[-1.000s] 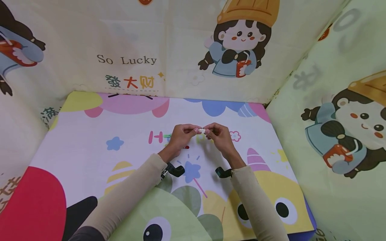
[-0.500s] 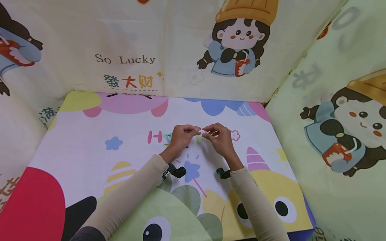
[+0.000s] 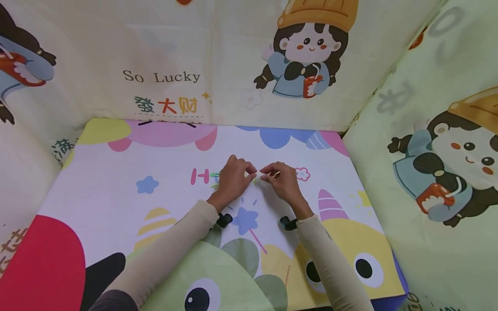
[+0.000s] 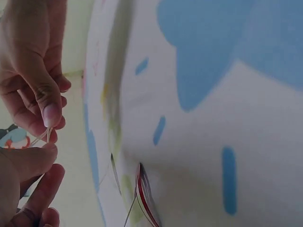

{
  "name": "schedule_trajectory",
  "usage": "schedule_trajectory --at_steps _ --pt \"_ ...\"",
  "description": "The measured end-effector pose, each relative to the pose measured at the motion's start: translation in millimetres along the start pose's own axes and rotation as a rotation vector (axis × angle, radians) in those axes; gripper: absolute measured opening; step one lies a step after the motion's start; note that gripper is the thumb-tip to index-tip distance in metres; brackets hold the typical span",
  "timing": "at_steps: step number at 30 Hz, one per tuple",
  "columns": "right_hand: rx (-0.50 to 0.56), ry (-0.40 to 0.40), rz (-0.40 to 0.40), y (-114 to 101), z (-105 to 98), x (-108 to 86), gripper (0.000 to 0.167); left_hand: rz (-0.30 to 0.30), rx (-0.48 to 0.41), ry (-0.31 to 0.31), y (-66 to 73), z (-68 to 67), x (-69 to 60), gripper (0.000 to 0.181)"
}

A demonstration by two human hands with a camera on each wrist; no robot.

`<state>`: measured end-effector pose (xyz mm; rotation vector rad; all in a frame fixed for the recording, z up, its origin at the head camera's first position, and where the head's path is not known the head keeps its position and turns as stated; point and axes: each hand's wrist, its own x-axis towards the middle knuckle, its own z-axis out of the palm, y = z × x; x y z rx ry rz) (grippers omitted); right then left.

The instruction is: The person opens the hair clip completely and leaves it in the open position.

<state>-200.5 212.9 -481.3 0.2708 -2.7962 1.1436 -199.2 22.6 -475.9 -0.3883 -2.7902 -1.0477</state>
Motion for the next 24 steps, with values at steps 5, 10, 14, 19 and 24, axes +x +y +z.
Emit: schedule_trajectory --at_steps 5,10,14,19,24 --pt "-0.027 -0.052 0.039 1 3 1.8 0.013 0.039 0.116 -0.044 -1.8 7.0 3.3 0.015" --pt "-0.041 -0.091 0.059 2 6 3.7 0.012 0.074 0.186 -0.065 -3.8 13.7 6.6 0.013" --pt "-0.061 -0.118 0.094 2 9 5.4 0.011 0.095 0.237 -0.076 -4.1 17.1 8.6 0.011" --pt "-0.092 -0.132 0.111 2 13 7.9 0.010 0.087 0.280 -0.089 -4.7 20.5 9.7 0.013" --pt "-0.104 -0.130 0.100 3 15 8.0 0.010 0.083 0.292 -0.096 -6.2 23.9 9.8 0.012"
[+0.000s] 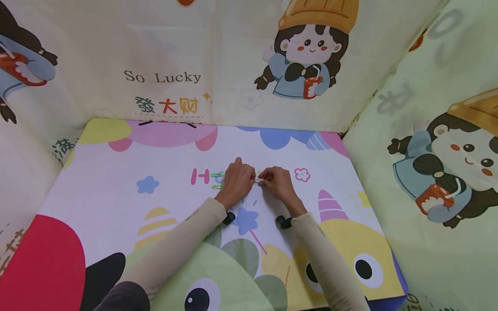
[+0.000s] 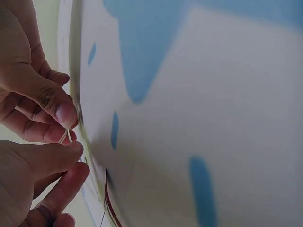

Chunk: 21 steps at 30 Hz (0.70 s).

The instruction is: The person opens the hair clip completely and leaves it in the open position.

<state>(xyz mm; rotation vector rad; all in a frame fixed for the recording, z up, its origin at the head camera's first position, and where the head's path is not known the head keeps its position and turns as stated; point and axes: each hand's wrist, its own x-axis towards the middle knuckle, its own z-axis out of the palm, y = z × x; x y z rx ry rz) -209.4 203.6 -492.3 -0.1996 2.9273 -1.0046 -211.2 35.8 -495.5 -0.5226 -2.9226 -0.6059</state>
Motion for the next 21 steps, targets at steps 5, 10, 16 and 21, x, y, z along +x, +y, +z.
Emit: schedule_trajectory --at_steps 5,10,16,21 --pt "-0.009 0.018 -0.031 1.8 1.7 0.4 0.011 0.005 0.023 0.009 -0.6 3.7 0.4 0.009" --pt "-0.018 0.022 -0.041 3.1 3.6 1.6 0.011 0.003 0.031 0.009 -0.4 5.1 0.7 0.010" --pt "-0.019 0.010 -0.019 3.7 4.3 1.5 0.012 -0.013 0.050 -0.003 0.6 5.6 0.4 0.012" --pt "-0.008 0.007 -0.015 2.1 2.2 0.8 0.014 -0.030 0.037 -0.013 1.2 3.1 -1.3 0.013"
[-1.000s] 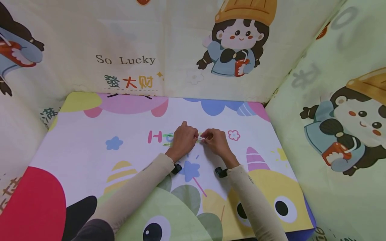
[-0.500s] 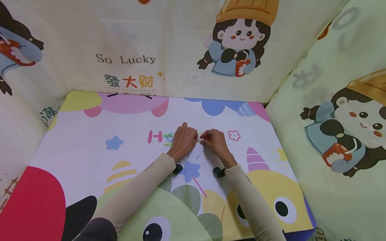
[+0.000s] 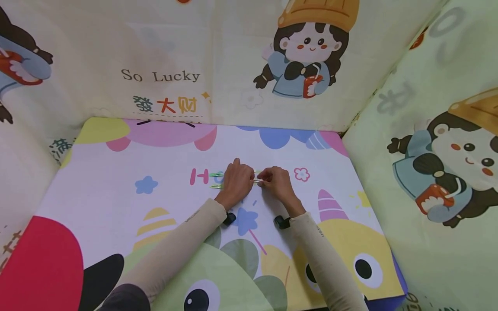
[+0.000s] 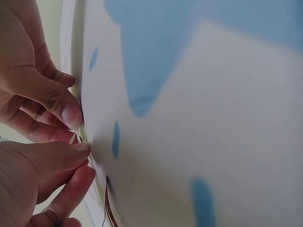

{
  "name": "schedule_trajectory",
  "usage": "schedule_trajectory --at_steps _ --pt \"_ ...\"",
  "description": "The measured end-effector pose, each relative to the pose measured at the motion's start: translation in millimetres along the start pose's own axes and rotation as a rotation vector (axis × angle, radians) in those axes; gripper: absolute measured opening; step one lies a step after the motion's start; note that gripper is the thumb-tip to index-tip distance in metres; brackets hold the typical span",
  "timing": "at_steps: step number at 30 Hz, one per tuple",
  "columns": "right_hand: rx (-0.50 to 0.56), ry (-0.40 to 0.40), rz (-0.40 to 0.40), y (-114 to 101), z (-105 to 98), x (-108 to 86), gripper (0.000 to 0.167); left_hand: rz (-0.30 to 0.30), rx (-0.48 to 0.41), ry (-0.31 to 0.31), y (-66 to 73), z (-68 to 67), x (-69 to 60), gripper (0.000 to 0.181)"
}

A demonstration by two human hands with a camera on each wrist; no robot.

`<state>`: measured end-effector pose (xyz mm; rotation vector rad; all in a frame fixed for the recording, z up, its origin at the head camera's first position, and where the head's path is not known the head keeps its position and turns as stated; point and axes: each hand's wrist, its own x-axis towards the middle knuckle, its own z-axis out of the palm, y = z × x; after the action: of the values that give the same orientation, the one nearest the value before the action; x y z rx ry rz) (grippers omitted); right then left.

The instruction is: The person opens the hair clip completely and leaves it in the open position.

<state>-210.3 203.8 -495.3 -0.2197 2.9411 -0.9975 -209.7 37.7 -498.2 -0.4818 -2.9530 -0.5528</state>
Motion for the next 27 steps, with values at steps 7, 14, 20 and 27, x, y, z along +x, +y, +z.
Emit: schedule_trajectory --at_steps 7,14,20,27 --pt "-0.044 0.033 -0.012 -4 -1 -3.4 0.027 -0.006 -0.009 0.039 -8.4 -12.2 -13.0 0.032" --pt "-0.120 0.068 -0.078 -10 -5 -8.8 0.067 0.086 0.005 0.043 -30.1 -27.9 -24.3 0.082" --pt "-0.138 0.060 -0.135 -17 -3 -11.5 0.100 0.139 0.068 -0.018 -41.5 -35.9 -32.7 0.129" --pt "-0.285 0.062 -0.219 -21 3 -14.8 0.115 0.201 0.152 0.009 -50.3 -41.5 -42.1 0.142"
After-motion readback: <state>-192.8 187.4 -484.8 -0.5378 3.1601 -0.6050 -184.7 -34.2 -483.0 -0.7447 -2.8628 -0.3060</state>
